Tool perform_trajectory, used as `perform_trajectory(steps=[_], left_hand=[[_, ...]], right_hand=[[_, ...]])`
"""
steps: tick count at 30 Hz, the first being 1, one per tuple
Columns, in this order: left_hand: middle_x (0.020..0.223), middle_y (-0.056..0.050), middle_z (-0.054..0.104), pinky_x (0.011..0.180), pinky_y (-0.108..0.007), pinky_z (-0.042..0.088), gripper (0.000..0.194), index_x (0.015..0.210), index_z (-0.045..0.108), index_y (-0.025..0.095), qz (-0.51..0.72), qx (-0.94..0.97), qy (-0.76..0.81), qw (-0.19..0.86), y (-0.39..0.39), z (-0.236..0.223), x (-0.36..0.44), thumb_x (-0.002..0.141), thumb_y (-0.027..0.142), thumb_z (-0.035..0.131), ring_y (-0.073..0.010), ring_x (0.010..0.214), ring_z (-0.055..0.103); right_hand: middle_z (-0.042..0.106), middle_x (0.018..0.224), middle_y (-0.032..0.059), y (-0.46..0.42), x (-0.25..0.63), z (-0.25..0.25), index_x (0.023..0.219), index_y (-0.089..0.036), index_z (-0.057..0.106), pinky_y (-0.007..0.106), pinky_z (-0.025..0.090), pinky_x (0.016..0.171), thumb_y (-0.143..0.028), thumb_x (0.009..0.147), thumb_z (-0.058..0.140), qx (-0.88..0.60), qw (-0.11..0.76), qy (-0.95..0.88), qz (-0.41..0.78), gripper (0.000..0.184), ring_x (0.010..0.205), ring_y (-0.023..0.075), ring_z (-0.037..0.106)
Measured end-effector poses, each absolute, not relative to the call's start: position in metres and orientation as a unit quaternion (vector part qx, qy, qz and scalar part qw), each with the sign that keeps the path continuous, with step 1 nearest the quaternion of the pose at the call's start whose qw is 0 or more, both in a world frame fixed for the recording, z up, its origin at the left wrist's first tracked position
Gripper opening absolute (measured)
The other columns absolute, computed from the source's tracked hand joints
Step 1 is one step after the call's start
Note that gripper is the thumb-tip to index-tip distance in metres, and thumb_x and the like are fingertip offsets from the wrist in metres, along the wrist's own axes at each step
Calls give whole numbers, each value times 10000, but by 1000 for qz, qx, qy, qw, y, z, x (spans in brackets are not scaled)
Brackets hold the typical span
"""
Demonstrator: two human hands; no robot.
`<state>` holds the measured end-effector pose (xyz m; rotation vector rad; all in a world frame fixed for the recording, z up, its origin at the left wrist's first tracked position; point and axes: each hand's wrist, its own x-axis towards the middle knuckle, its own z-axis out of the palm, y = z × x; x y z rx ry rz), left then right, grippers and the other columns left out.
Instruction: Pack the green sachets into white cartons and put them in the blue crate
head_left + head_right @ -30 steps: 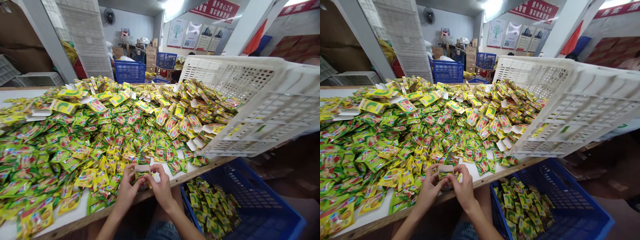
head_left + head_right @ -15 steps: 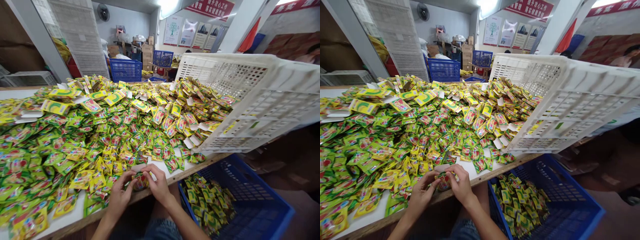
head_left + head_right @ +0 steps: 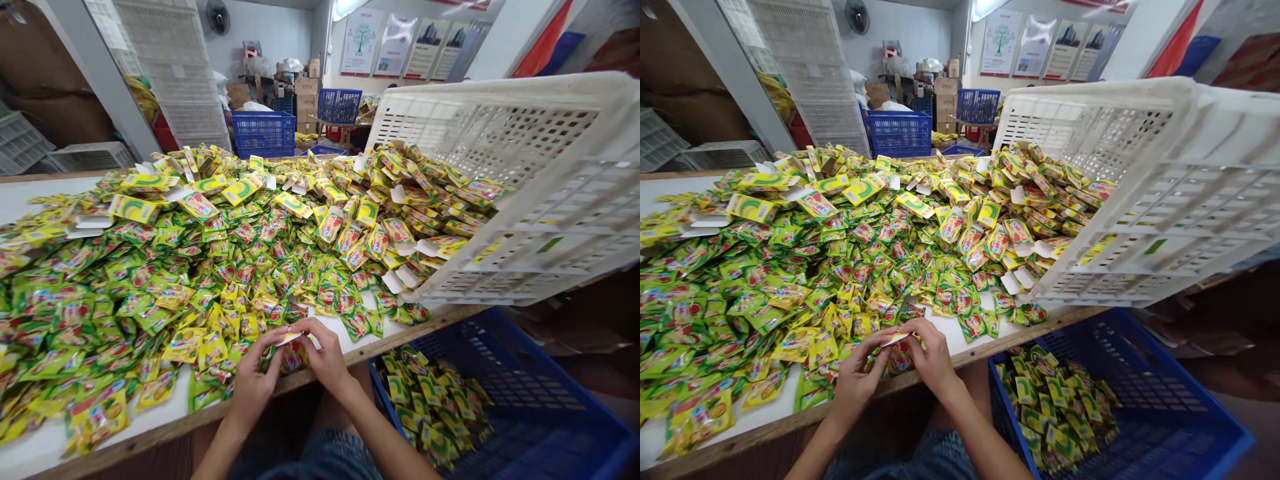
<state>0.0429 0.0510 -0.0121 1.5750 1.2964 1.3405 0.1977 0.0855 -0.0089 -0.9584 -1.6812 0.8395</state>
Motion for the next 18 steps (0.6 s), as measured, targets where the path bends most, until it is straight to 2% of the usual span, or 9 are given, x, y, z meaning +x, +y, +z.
perform_trajectory(steps=[3, 5, 9, 13, 18], left_hand=[[1086, -63, 669, 975, -387, 428, 148, 949, 648, 223, 519, 601, 505, 339, 50, -8, 44, 823, 196, 577, -226, 1081, 585], [1064, -57, 678, 968, -377, 432, 127, 919, 658, 220, 525, 588, 515, 337, 50, -6, 47, 820, 201, 580, -219, 1059, 596], [1004, -58, 691, 934, -356, 450, 111, 890, 668, 203, 540, 558, 530, 341, 52, -2, 52, 807, 225, 598, -215, 999, 618], [915, -59, 694, 836, -313, 483, 130, 890, 660, 180, 537, 531, 542, 368, 56, 5, 54, 819, 259, 586, -198, 884, 635], [862, -45, 692, 790, -293, 487, 132, 870, 658, 178, 533, 519, 542, 390, 60, 4, 53, 822, 276, 585, -181, 822, 634]], right_hand=[[655, 984, 57, 83, 201, -5, 958, -216, 627, 330, 460, 869, -239, 833, 593, -384, 483, -704, 351, 131, 985, 188, 587], [658, 992, 61, 82, 202, -3, 967, -214, 628, 333, 461, 870, -237, 840, 585, -386, 483, -704, 349, 136, 984, 187, 591], [660, 919, 55, 83, 200, -3, 928, -206, 620, 317, 470, 820, -232, 873, 525, -398, 486, -700, 339, 112, 912, 178, 602], [656, 842, 35, 87, 197, 3, 885, -208, 618, 302, 451, 743, -255, 875, 523, -431, 451, -714, 316, 106, 818, 179, 590], [652, 808, 25, 91, 201, 11, 857, -215, 616, 309, 433, 739, -269, 882, 510, -439, 420, -737, 296, 121, 786, 182, 581]])
